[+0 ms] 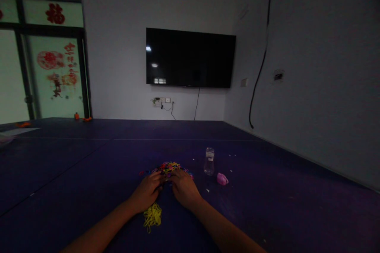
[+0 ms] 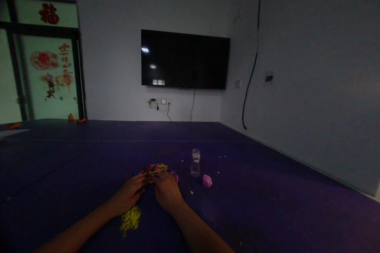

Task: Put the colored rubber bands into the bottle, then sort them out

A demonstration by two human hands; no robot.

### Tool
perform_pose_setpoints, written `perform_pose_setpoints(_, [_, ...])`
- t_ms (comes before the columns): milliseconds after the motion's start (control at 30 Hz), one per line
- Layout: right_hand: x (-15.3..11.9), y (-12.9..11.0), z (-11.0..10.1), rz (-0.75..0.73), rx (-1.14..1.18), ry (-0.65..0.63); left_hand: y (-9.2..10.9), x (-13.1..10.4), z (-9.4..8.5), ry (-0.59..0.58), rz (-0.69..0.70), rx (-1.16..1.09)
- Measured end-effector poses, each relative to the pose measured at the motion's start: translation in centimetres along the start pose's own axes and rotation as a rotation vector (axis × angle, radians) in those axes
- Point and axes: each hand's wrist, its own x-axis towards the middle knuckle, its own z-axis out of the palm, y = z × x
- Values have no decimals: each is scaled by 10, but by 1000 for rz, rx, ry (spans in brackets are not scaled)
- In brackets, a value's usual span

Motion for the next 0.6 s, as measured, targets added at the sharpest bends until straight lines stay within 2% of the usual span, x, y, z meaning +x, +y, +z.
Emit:
perform_pose_setpoints(200, [-1,0,2,-58,22,15,2,0,1,37,-21,26])
perform_pose_setpoints(400, [1,0,1,-143,31,-28,1,0,3,111,-39,-17])
perform_pose_setpoints(600, [0,2,1,-114,-18,-38,0,1,3,165,-95,-124])
